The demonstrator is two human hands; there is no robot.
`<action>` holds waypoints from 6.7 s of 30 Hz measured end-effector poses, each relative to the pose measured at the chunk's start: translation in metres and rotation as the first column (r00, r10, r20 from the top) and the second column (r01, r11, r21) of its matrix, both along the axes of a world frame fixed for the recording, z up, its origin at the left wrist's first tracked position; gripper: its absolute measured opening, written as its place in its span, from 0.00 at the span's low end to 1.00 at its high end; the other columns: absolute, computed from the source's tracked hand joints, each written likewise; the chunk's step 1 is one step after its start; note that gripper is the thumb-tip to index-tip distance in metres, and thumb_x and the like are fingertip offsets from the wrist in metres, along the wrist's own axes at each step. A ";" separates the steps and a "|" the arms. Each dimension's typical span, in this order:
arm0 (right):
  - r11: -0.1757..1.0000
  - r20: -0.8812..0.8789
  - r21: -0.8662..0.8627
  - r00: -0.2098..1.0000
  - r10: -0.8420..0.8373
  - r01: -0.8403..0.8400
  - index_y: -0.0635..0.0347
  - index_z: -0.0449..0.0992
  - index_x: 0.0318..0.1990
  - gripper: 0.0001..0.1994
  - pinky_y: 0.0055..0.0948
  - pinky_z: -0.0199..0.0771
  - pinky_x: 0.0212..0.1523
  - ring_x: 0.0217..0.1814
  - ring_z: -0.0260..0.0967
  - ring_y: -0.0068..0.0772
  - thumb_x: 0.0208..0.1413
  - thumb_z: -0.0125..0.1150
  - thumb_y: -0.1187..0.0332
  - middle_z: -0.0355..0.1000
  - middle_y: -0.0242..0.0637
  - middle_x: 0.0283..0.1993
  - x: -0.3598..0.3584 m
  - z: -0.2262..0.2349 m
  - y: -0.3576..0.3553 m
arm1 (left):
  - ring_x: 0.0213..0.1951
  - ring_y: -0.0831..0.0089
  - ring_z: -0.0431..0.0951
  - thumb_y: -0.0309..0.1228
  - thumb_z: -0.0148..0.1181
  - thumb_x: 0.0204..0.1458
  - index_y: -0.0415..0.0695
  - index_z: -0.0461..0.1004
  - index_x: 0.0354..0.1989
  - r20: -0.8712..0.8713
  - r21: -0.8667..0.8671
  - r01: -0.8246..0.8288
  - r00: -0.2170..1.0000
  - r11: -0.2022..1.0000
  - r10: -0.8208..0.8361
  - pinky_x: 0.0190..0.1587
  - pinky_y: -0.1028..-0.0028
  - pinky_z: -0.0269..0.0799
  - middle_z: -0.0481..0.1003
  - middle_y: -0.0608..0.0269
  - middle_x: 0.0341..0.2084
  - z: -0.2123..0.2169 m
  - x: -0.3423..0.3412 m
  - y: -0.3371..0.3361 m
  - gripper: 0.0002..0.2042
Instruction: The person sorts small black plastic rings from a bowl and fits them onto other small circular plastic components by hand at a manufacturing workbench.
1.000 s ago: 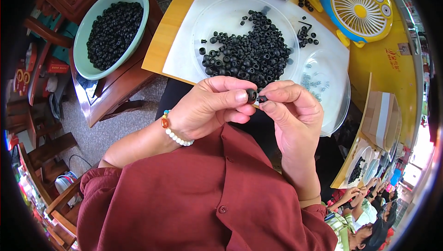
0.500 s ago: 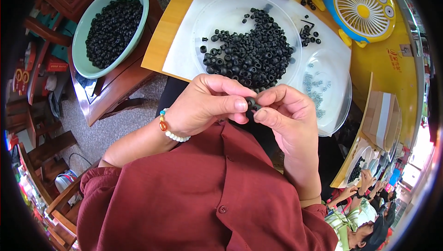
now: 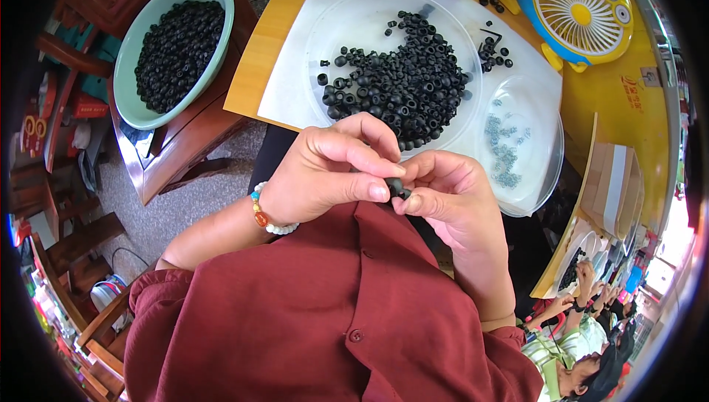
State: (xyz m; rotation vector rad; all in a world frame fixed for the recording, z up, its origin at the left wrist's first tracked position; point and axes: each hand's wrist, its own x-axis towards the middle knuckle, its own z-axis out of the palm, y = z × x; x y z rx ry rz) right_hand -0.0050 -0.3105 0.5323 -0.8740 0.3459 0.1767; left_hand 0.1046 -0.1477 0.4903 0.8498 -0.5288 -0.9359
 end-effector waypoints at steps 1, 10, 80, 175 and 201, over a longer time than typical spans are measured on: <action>1.000 0.001 -0.001 1.000 -0.004 0.004 0.69 0.74 0.37 0.09 0.22 0.74 0.40 0.37 0.72 0.24 0.46 0.63 0.80 0.74 0.38 0.35 -0.001 0.000 0.000 | 0.45 0.72 0.68 0.29 0.69 0.40 0.48 0.80 0.33 0.018 -0.016 -0.004 1.000 1.000 0.004 0.47 0.73 0.63 0.70 0.60 0.39 0.000 -0.001 0.000 0.10; 0.977 -0.049 0.214 0.999 0.002 0.008 0.69 0.76 0.37 0.10 0.21 0.73 0.38 0.34 0.71 0.25 0.45 0.65 0.77 0.74 0.39 0.33 -0.004 -0.010 0.010 | 0.50 0.58 0.69 0.29 0.68 0.41 0.51 0.79 0.33 0.129 -0.123 -0.016 0.991 0.992 0.032 0.54 0.60 0.62 0.74 0.55 0.39 -0.006 -0.007 -0.007 0.09; 0.839 0.354 -0.407 0.909 -0.218 0.360 0.69 0.74 0.38 0.08 0.20 0.69 0.42 0.40 0.69 0.21 0.49 0.58 0.84 0.72 0.36 0.38 0.002 0.005 0.000 | 0.32 0.78 0.74 0.30 0.51 0.57 0.42 0.69 0.49 -0.612 0.082 0.083 0.791 0.993 -0.016 0.32 0.79 0.74 0.72 0.61 0.36 0.017 0.006 -0.014 0.12; 0.988 0.089 -0.051 0.986 -0.142 0.146 0.64 0.74 0.32 0.07 0.21 0.67 0.33 0.27 0.62 0.19 0.52 0.62 0.69 0.70 0.33 0.27 0.007 -0.002 0.010 | 0.41 0.71 0.74 0.27 0.59 0.51 0.43 0.77 0.40 -0.153 -0.011 -0.121 0.981 0.993 0.118 0.39 0.76 0.73 0.67 0.57 0.49 0.001 -0.015 -0.008 0.08; 0.965 0.056 0.238 0.991 -0.124 0.107 0.64 0.75 0.35 0.08 0.20 0.68 0.34 0.32 0.67 0.24 0.54 0.60 0.68 0.72 0.37 0.35 0.002 -0.012 0.014 | 0.57 0.55 0.64 0.32 0.59 0.51 0.46 0.77 0.40 -0.263 -0.074 0.034 0.963 0.997 -0.053 0.54 0.59 0.64 0.71 0.58 0.46 0.002 -0.016 -0.013 0.09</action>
